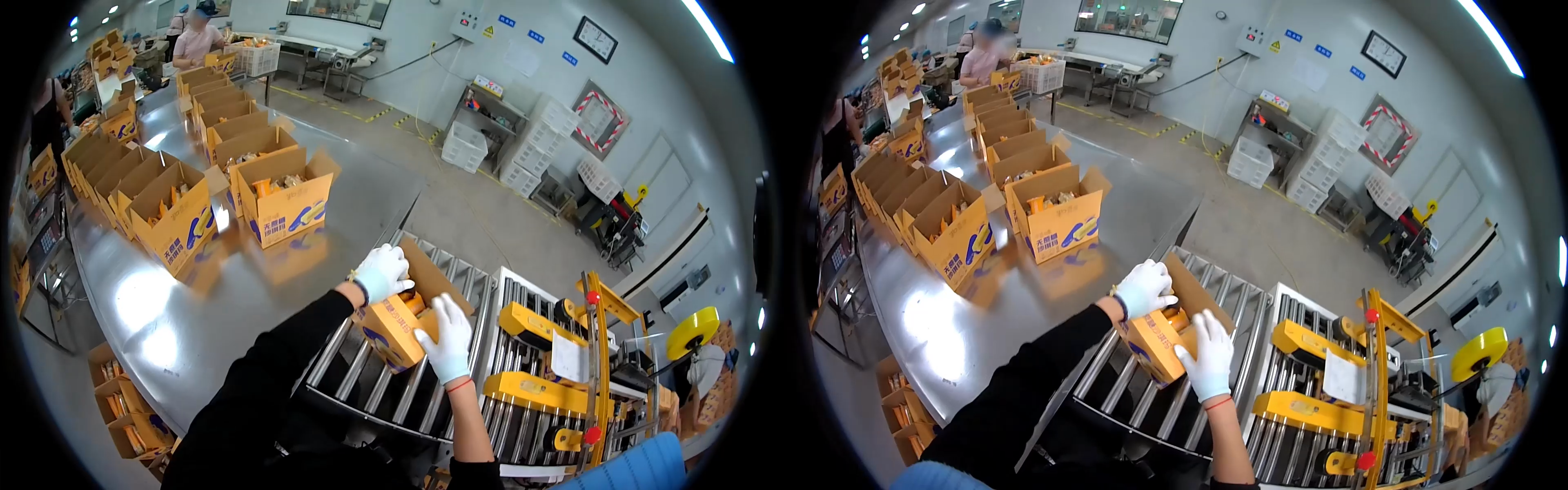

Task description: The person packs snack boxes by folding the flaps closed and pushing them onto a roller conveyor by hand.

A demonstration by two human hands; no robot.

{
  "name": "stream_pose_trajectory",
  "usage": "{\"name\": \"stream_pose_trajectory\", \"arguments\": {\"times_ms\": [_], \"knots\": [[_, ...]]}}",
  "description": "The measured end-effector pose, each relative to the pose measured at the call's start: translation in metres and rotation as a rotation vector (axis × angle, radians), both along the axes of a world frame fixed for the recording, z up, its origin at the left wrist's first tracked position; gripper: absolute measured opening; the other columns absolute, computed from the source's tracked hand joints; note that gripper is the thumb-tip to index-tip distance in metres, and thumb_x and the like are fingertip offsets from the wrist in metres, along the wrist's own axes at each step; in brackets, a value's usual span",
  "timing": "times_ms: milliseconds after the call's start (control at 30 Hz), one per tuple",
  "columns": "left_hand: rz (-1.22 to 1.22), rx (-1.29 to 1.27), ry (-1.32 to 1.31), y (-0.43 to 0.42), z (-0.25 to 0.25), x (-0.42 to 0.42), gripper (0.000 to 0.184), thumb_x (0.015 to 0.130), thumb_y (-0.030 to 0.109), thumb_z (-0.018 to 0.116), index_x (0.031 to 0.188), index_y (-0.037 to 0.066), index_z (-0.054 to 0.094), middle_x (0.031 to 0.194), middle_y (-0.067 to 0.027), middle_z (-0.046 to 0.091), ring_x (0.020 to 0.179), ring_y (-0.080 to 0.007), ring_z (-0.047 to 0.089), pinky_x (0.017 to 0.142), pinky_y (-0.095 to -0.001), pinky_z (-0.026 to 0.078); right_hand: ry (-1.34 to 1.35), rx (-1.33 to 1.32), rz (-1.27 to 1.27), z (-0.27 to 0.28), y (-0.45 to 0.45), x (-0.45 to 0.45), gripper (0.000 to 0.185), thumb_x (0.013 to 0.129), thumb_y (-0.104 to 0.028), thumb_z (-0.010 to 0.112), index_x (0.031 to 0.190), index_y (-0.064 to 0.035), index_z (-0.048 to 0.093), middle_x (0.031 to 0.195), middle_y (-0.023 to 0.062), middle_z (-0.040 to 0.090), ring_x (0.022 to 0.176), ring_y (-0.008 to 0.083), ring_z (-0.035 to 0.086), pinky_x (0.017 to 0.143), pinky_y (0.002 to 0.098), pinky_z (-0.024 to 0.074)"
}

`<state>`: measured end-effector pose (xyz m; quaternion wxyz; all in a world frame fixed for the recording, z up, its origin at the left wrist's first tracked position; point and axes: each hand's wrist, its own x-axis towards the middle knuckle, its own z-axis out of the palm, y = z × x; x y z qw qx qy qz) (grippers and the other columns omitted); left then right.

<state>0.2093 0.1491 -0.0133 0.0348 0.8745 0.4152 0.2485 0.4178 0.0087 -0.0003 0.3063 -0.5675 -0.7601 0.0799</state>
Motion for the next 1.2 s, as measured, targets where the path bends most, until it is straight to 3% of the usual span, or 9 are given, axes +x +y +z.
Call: {"name": "stream_pose_trajectory", "arguments": {"times_ms": [100,200,433,567,667,900,1000,1133,1200], "knots": [[0.24,-0.086,-0.22,0.004,-0.011,-0.01,0.046,0.095,0.048,0.065,0.109,0.004,0.072,0.103,-0.0164,0.068,0.108,-0.0333,0.061,0.098,-0.0425,0.049,-0.364,0.226,-0.24,0.018,0.004,-0.022,0.093,0.074,-0.034,0.085,0.147,0.0035,0.043,0.151,0.0215,0.044,0.14,0.0407,0.039,0.121,0.0544,0.0256],[-0.002,-1.048,-0.762,0.018,-0.028,-0.04,0.068,0.1,0.054,0.059,0.14,-0.002,0.058,0.137,-0.0185,0.063,0.122,-0.0237,0.063,0.106,-0.0352,0.046,-0.302,0.124,-0.199,0.004,-0.026,-0.05,0.096,0.073,-0.038,0.086,0.146,0.0066,0.044,0.144,0.021,0.05,0.136,0.0392,0.043,0.122,0.0553,0.0258],[0.187,-0.352,-0.823,-0.004,-0.092,0.082,0.043,0.101,0.025,0.053,0.134,-0.003,0.055,0.123,-0.0255,0.065,0.114,-0.0351,0.063,0.098,-0.0414,0.05,-0.45,-0.005,-0.295,-0.027,-0.018,0.039,0.109,0.064,-0.036,0.092,0.15,0.003,0.038,0.154,0.0217,0.043,0.147,0.0372,0.035,0.125,0.0508,0.0207],[-0.489,-0.987,-0.787,-0.068,-0.111,0.173,0.073,0.106,0.043,0.049,0.156,-0.007,0.03,0.157,-0.0272,0.041,0.149,-0.034,0.036,0.123,-0.039,0.028,-0.569,-0.023,-0.377,-0.027,0.009,0.069,0.1,0.071,-0.028,0.081,0.153,0.0057,0.033,0.158,0.0225,0.038,0.149,0.0391,0.031,0.126,0.0504,0.018],[-0.569,-1.091,-0.375,-0.067,-0.05,0.105,0.077,0.102,0.052,0.055,0.154,-0.002,0.039,0.15,-0.0258,0.051,0.139,-0.0355,0.051,0.117,-0.0409,0.038,-0.487,-0.014,-0.412,-0.031,-0.007,0.097,0.085,0.08,-0.019,0.072,0.153,0.0028,0.035,0.157,0.0211,0.04,0.15,0.0359,0.032,0.126,0.0479,0.0197],[0.591,0.515,-0.095,0.058,0.007,-0.185,0.049,0.082,0.019,0.068,0.127,0.003,0.057,0.11,-0.0181,0.066,0.102,-0.0358,0.064,0.1,-0.0492,0.044,-0.484,-0.013,-0.54,-0.037,-0.017,0.155,0.074,0.083,-0.006,0.062,0.153,-0.0015,0.039,0.159,0.0143,0.041,0.15,0.0302,0.034,0.126,0.0465,0.0199],[0.721,0.164,0.246,0.07,-0.014,-0.25,0.037,0.088,0.022,0.066,0.12,0.004,0.062,0.097,-0.0163,0.073,0.094,-0.0329,0.071,0.107,-0.05,0.04,-0.463,0.041,-0.507,-0.046,-0.021,0.162,0.075,0.083,-0.007,0.065,0.152,0.0007,0.038,0.157,0.0181,0.042,0.148,0.0343,0.035,0.125,0.0458,0.023],[0.549,-0.155,0.27,0.015,0.04,-0.162,0.022,0.09,0.019,0.06,0.098,0.002,0.071,0.096,-0.022,0.075,0.094,-0.0366,0.073,0.087,-0.0474,0.056,0.462,-0.2,0.005,-0.062,-0.032,0.064,0.088,0.084,-0.015,0.079,0.156,0.002,0.032,0.159,0.0239,0.037,0.152,0.035,0.03,0.125,0.0417,0.025],[0.402,-0.24,0.157,0.002,0.042,-0.124,0.035,0.097,0.034,0.058,0.104,0.001,0.067,0.102,-0.0237,0.073,0.097,-0.0387,0.07,0.089,-0.0453,0.055,0.063,-0.063,0.206,-0.037,-0.043,0.001,0.096,0.078,-0.027,0.085,0.153,0.0056,0.034,0.153,0.0262,0.04,0.145,0.0419,0.037,0.124,0.0454,0.0273]]}}
